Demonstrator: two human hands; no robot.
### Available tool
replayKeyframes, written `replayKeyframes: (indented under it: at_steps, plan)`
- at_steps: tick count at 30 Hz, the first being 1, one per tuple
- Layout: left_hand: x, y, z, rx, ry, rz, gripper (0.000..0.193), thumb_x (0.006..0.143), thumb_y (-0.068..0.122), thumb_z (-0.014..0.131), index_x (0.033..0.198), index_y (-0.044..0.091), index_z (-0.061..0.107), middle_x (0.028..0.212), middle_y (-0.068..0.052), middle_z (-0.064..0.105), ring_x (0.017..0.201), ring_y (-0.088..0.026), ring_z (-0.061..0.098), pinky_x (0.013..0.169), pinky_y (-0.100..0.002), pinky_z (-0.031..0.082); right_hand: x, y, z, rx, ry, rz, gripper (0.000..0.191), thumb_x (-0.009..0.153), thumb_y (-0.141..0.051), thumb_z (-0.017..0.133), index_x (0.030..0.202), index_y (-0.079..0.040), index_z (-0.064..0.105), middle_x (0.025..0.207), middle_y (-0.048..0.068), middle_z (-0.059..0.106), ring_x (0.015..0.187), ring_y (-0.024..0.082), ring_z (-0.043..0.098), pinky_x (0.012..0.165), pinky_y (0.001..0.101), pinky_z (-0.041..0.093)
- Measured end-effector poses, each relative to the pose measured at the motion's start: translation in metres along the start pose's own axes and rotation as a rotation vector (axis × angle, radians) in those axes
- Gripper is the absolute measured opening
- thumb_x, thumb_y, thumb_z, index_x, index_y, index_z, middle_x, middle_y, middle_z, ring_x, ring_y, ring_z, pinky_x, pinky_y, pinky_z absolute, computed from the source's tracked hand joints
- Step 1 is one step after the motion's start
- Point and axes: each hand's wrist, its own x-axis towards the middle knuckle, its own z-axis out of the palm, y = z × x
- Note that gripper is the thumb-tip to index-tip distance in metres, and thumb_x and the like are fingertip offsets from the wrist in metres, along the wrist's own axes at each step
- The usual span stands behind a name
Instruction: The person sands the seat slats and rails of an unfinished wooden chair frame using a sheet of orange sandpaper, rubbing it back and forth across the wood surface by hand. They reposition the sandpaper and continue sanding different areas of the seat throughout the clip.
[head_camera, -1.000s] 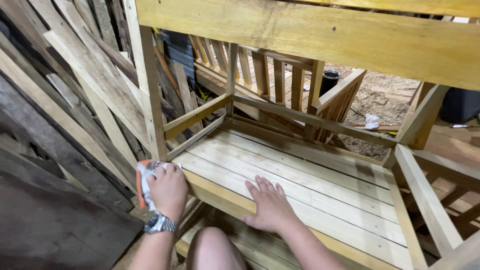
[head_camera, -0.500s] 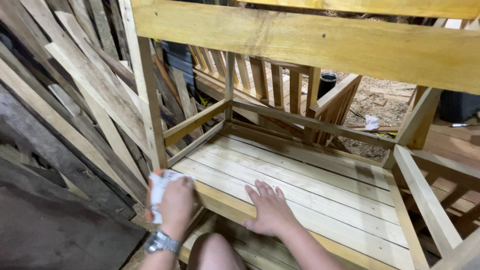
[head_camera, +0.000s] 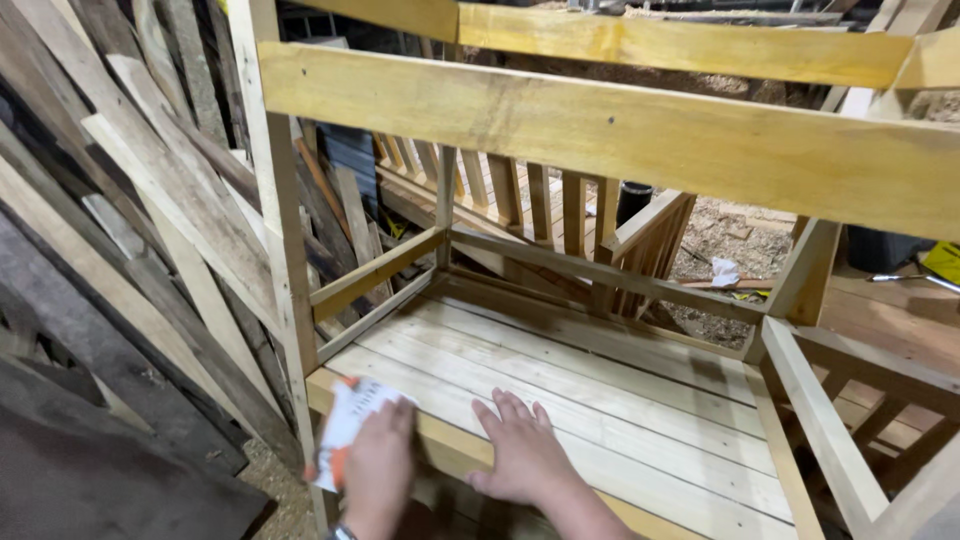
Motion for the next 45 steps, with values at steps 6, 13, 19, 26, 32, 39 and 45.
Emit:
replayKeyframes:
  at_steps: [6,13,19,26,32,39,45]
  plan:
    - [-0.009,0.016,0.029,-0.129,0.239,0.24,0.041,0.079,0.007,0.061,0.117,0.011,0.074,0.124,-0.007,0.072,0.116,-0.027,0.067,0.099,-0.04,0.051,0.009,0.013,0.013,0.097,0.07,-0.063,0.095,0.081,-0.05,0.075,0.158,-0.019,0.031,0.168,0.016,0.019,0.157,0.032,0.015,0.126,0.0523,0.008]
    - [0.01,0.031,-0.015,-0.58,0.02,0.092,0.053,0.074,-0.004,0.06,0.119,0.016,0.079,0.118,-0.006,0.077,0.117,-0.021,0.072,0.103,-0.035,0.054,0.031,0.044,0.037,0.615,0.347,-0.2,0.074,0.09,-0.042,0.066,0.153,-0.017,0.039,0.158,0.01,0.042,0.146,0.027,0.042,0.121,0.0427,0.034]
    - [0.047,0.072,-0.023,-1.785,0.12,-0.311,0.045,0.085,-0.01,0.053,0.127,-0.001,0.066,0.126,-0.016,0.073,0.115,-0.025,0.068,0.103,-0.038,0.053,0.042,0.065,0.042,1.366,0.307,-0.069,0.066,0.094,-0.045,0.052,0.154,-0.018,0.048,0.148,0.012,0.059,0.14,0.027,0.05,0.115,0.0406,0.038]
    - [0.056,0.082,0.034,-2.233,-0.128,-0.72,0.05,0.086,-0.007,0.051,0.136,0.001,0.053,0.123,-0.015,0.069,0.11,-0.026,0.07,0.098,-0.042,0.056,0.054,0.087,0.052,1.739,0.286,-0.359,0.075,0.083,-0.023,0.077,0.147,-0.007,0.043,0.133,0.017,0.069,0.127,0.027,0.062,0.111,0.0399,0.044]
    - [0.076,0.037,0.039,-1.481,-0.368,-0.164,0.048,0.095,0.006,0.062,0.143,0.002,0.055,0.127,-0.015,0.074,0.115,-0.019,0.069,0.096,-0.029,0.054,0.056,0.108,0.062,1.865,0.219,-0.318,0.07,0.081,-0.009,0.073,0.144,0.009,0.048,0.135,0.02,0.067,0.123,0.029,0.064,0.108,0.0431,0.05]
    - [0.094,-0.023,-0.032,0.108,-0.499,-0.083,0.048,0.099,0.046,0.05,0.145,0.034,0.051,0.159,0.002,0.042,0.15,-0.015,0.036,0.126,-0.052,0.018,0.066,0.138,0.067,2.069,0.524,-0.143,0.076,0.072,0.0,0.052,0.148,0.0,0.045,0.145,0.012,0.06,0.134,0.029,0.057,0.112,0.0467,0.042]
    - [0.104,-0.008,-0.031,0.124,-0.448,-0.26,0.051,0.101,0.039,0.037,0.151,0.029,0.043,0.165,-0.007,0.028,0.152,-0.024,0.025,0.123,-0.053,0.014,0.071,0.14,0.079,2.089,0.498,0.026,0.062,0.084,-0.003,0.048,0.147,-0.001,0.045,0.144,0.012,0.059,0.133,0.031,0.056,0.112,0.0495,0.041]
